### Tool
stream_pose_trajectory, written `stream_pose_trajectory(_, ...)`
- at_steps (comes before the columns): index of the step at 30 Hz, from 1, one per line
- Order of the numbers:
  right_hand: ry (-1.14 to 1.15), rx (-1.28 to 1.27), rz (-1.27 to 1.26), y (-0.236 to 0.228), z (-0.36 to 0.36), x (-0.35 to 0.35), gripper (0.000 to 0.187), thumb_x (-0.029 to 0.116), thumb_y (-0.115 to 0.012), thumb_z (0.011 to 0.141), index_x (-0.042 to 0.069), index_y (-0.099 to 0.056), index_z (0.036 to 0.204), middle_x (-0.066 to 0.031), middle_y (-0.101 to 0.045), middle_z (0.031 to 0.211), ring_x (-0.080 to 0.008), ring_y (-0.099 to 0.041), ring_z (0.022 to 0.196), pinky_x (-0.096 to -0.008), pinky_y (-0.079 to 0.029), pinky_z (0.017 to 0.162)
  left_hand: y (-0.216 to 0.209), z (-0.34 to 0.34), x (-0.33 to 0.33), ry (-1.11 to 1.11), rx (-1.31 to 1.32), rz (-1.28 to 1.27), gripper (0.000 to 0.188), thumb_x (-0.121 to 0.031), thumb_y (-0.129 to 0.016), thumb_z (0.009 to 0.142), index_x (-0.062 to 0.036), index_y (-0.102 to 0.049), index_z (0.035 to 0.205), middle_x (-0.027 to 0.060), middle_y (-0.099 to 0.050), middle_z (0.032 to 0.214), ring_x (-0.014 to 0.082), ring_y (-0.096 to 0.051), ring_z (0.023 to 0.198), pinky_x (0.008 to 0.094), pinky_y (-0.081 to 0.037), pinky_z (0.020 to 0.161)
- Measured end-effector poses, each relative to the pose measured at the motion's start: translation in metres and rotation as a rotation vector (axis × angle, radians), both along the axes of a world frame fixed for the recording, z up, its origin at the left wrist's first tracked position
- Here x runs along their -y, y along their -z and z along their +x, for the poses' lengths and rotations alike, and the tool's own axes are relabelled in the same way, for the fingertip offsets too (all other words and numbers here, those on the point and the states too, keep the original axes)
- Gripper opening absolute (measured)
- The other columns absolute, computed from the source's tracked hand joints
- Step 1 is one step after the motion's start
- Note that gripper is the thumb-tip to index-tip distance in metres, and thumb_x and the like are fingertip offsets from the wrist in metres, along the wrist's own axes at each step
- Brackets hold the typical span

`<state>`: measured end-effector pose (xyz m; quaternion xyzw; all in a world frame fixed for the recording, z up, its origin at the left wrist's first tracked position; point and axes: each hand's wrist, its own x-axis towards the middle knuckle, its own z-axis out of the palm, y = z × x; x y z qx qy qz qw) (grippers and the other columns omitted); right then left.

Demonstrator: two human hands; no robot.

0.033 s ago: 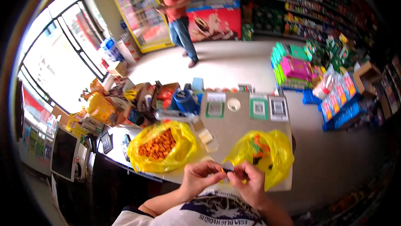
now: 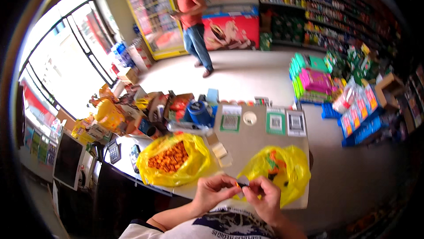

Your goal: The person assembles small electronic components by hand at a counter, picking up individual pieces from a bag and fitting them together.

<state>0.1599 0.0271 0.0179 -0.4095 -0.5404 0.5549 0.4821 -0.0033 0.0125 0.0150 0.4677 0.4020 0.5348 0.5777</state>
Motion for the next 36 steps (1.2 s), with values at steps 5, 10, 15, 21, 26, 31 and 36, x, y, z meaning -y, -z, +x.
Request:
stream_pose_trajectory(5, 0.039, -0.07, 0.037, -0.013, -0.001, 0.003, 0.012, 0.004, -0.063, 0.076, 0.002, -0.051, 0.078, 0.0045, -0.045, 0.071, -0.002, -0.04, 0.064, -0.0163, -0.034, 0.059, -0.004, 0.002, -0.007, 0.019, -0.061, 0.168, 0.016, -0.002, -0.066, 0.077, 0.0015, -0.062, 0.092, 0.0072, -0.061, 0.089, 0.0099, -0.058, 0.081, 0.0219, -0.047, 0.071)
stream_pose_trajectory(10, 0.014, -0.131, 0.085, -0.007, -0.007, -0.004, 0.011, 0.001, -0.063, 0.077, 0.002, -0.055, 0.084, 0.0021, -0.051, 0.074, -0.0052, -0.047, 0.063, -0.0181, -0.038, 0.057, -0.005, 0.005, -0.005, -0.136, -0.065, 0.284, 0.02, 0.0, -0.066, 0.077, 0.0026, -0.059, 0.095, 0.0068, -0.061, 0.089, 0.0107, -0.058, 0.082, 0.0238, -0.048, 0.075)
stream_pose_trajectory(15, 0.001, -0.106, 0.087, -0.012, -0.012, -0.011, 0.009, 0.003, -0.063, 0.079, 0.005, -0.056, 0.084, 0.0066, -0.048, 0.071, -0.0016, -0.044, 0.063, -0.0151, -0.036, 0.057, -0.003, 0.006, -0.013, -0.159, 0.25, 0.342, 0.018, 0.006, -0.064, 0.077, 0.0035, -0.054, 0.092, 0.01, -0.059, 0.094, 0.0139, -0.057, 0.089, 0.0268, -0.046, 0.081)
stream_pose_trajectory(21, -0.067, -0.23, 0.105, -0.024, -0.013, -0.011, 0.011, 0.011, -0.06, 0.083, 0.002, -0.059, 0.089, 0.0019, -0.056, 0.072, -0.0036, -0.045, 0.057, -0.0162, -0.034, 0.051, -0.006, -0.001, -0.011, -0.099, 0.135, 0.365, 0.018, 0.006, -0.063, 0.077, 0.0036, -0.053, 0.092, 0.0098, -0.058, 0.094, 0.0135, -0.056, 0.09, 0.0271, -0.047, 0.082)
stream_pose_trajectory(26, -0.012, -0.127, -0.063, -0.023, 0.002, -0.003, 0.014, 0.012, -0.059, 0.084, 0.0, -0.062, 0.09, -0.0008, -0.059, 0.071, -0.0046, -0.048, 0.055, -0.0164, -0.036, 0.05, -0.011, 0.007, -0.001, -0.085, 0.138, 0.327, 0.017, 0.006, -0.062, 0.078, 0.0041, -0.053, 0.092, 0.0112, -0.058, 0.096, 0.0148, -0.056, 0.091, 0.0287, -0.047, 0.083)
stream_pose_trajectory(31, 0.096, -0.248, -0.138, -0.016, -0.003, -0.011, 0.008, -0.001, -0.063, 0.075, -0.004, -0.059, 0.081, -0.0048, -0.059, 0.069, -0.0099, -0.055, 0.061, -0.022, -0.045, 0.058, 0.0, 0.006, -0.01, -0.106, 0.08, 0.35, 0.02, 0.006, -0.064, 0.076, 0.0046, -0.054, 0.093, 0.0111, -0.058, 0.097, 0.0143, -0.057, 0.088, 0.028, -0.048, 0.079)
stream_pose_trajectory(36, -0.094, -0.276, -0.028, -0.027, -0.007, -0.014, 0.011, -0.001, -0.063, 0.078, -0.006, -0.061, 0.087, -0.0084, -0.063, 0.075, -0.0102, -0.059, 0.066, -0.0201, -0.047, 0.062, -0.018, 0.001, -0.004, -0.164, 0.125, 0.388, 0.022, 0.01, -0.065, 0.073, 0.0044, -0.054, 0.092, 0.0089, -0.058, 0.092, 0.0133, -0.057, 0.086, 0.0258, -0.047, 0.08)
